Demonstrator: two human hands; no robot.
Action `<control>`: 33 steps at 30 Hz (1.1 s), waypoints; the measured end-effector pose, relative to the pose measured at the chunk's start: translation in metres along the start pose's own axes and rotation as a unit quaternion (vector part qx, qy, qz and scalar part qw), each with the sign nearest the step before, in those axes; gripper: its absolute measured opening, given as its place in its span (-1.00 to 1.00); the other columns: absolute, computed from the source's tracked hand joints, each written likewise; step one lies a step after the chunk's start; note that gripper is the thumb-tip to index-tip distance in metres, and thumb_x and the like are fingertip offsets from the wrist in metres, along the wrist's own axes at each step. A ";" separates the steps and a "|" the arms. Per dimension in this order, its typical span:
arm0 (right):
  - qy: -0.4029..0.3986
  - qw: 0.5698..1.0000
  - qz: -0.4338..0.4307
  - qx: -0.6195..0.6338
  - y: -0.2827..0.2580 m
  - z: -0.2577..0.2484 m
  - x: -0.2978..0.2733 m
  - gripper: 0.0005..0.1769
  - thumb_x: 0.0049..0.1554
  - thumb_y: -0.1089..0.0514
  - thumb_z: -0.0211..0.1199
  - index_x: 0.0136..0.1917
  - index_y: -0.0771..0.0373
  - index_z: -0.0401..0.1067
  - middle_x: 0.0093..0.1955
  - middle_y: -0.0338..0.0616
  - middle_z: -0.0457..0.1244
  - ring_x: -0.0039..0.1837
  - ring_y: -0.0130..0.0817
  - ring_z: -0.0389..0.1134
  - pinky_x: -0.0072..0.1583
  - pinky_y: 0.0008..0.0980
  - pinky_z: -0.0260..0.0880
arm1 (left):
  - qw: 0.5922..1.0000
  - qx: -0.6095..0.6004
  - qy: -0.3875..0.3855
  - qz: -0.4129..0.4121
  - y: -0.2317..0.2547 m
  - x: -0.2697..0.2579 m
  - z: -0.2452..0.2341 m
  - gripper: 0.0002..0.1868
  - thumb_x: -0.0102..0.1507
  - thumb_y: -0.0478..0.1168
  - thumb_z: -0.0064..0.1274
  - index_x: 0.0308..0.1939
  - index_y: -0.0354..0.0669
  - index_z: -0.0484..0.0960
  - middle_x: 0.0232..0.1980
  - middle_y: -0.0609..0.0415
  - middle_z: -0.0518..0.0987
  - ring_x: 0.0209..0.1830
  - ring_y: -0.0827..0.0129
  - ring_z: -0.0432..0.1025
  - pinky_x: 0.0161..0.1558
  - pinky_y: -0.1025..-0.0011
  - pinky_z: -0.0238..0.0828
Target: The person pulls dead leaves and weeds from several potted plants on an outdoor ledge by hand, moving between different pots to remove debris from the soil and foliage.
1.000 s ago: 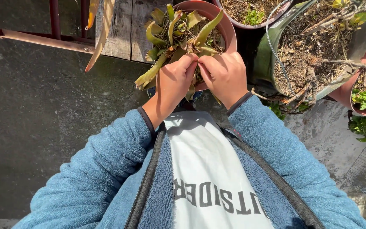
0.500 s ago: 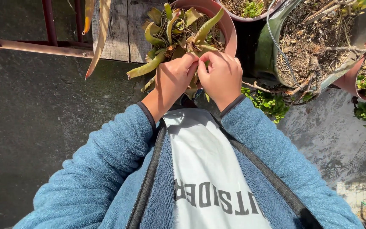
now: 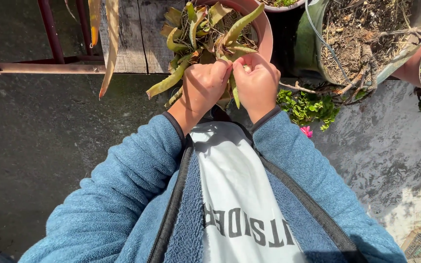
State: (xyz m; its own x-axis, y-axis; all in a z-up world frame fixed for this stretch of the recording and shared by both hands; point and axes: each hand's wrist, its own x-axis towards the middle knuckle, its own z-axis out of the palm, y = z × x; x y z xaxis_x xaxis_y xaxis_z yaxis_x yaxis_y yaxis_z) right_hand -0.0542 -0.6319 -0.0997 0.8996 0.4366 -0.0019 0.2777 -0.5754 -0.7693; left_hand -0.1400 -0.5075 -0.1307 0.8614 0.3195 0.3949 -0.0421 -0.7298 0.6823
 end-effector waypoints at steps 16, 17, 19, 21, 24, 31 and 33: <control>-0.082 0.906 -0.335 -0.245 -0.019 -0.022 0.014 -0.89 0.19 0.15 0.36 -0.16 0.15 0.48 -0.09 -0.30 0.32 0.06 -0.20 0.27 0.12 -0.14 0.18 | 1.000 -0.021 0.019 -0.011 -0.002 0.000 -0.007 -0.87 0.28 -0.30 0.22 -0.12 -0.15 0.61 -0.44 0.02 0.61 -0.50 0.17 0.54 -0.45 0.28 0.43; -0.070 0.932 -0.278 -0.222 -0.017 -0.018 0.015 -0.88 0.11 0.16 0.37 -0.24 0.17 0.49 -0.15 -0.25 0.33 -0.01 -0.16 0.31 0.06 -0.13 0.21 | 1.000 0.003 0.018 -0.009 -0.004 0.000 -0.005 -0.88 0.26 -0.28 0.24 -0.20 -0.15 0.59 -0.47 0.01 0.59 -0.53 0.15 0.52 -0.47 0.26 0.41; -0.057 0.953 -0.222 -0.197 -0.013 -0.009 0.016 -0.88 0.03 0.17 0.38 -0.31 0.19 0.50 -0.22 -0.20 0.35 -0.08 -0.13 0.35 0.00 -0.12 0.24 | 0.999 0.030 0.018 -0.007 -0.007 0.002 -0.002 -0.86 0.25 -0.26 0.25 -0.27 -0.16 0.57 -0.50 0.01 0.58 -0.56 0.13 0.50 -0.50 0.25 0.39; -0.040 0.998 -0.006 -0.055 -0.005 0.001 0.013 -0.86 0.03 0.17 0.34 -0.24 0.29 0.52 -0.30 -0.16 0.38 -0.25 -0.24 0.44 -0.10 -0.28 0.44 | 0.999 0.030 0.009 0.020 -0.008 0.000 0.001 -0.83 0.32 -0.30 0.22 -0.32 -0.17 0.53 -0.50 0.04 0.58 -0.54 0.16 0.51 -0.47 0.26 0.41; -0.026 0.996 0.075 0.032 0.001 -0.001 0.017 -0.87 0.02 0.19 0.34 -0.19 0.31 0.55 -0.34 -0.13 0.42 -0.30 -0.25 0.48 -0.21 -0.31 0.50 | 0.999 0.014 0.001 0.036 -0.001 0.007 -0.009 -0.91 0.30 -0.32 0.20 -0.24 -0.19 0.58 -0.49 0.03 0.57 -0.52 0.17 0.52 -0.45 0.27 0.42; -0.046 0.953 -0.240 -0.181 -0.012 -0.028 0.012 -0.90 0.16 0.13 0.44 -0.11 0.18 0.60 -0.13 -0.22 0.34 -0.02 -0.16 0.34 0.05 -0.15 0.22 | 0.999 0.008 0.039 0.024 -0.002 0.007 -0.011 -0.86 0.29 -0.31 0.24 -0.22 -0.20 0.55 -0.46 0.02 0.59 -0.50 0.18 0.54 -0.46 0.29 0.41; -0.072 0.901 -0.336 -0.266 -0.019 -0.037 0.016 -0.86 0.20 0.09 0.46 -0.11 0.15 0.57 -0.10 -0.24 0.23 0.02 -0.17 0.22 0.09 -0.16 0.13 | 0.999 0.008 0.037 0.007 0.001 0.007 -0.011 -0.85 0.27 -0.32 0.22 -0.14 -0.22 0.59 -0.46 0.03 0.59 -0.51 0.20 0.54 -0.47 0.30 0.42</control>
State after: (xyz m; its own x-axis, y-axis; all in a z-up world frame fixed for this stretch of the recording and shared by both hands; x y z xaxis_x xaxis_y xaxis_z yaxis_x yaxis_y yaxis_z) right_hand -0.0323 -0.6394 -0.0609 0.4262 0.8728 0.2380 0.8996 -0.3813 -0.2129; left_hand -0.1397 -0.4991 -0.1207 0.8212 0.3519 0.4492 -0.0452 -0.7447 0.6659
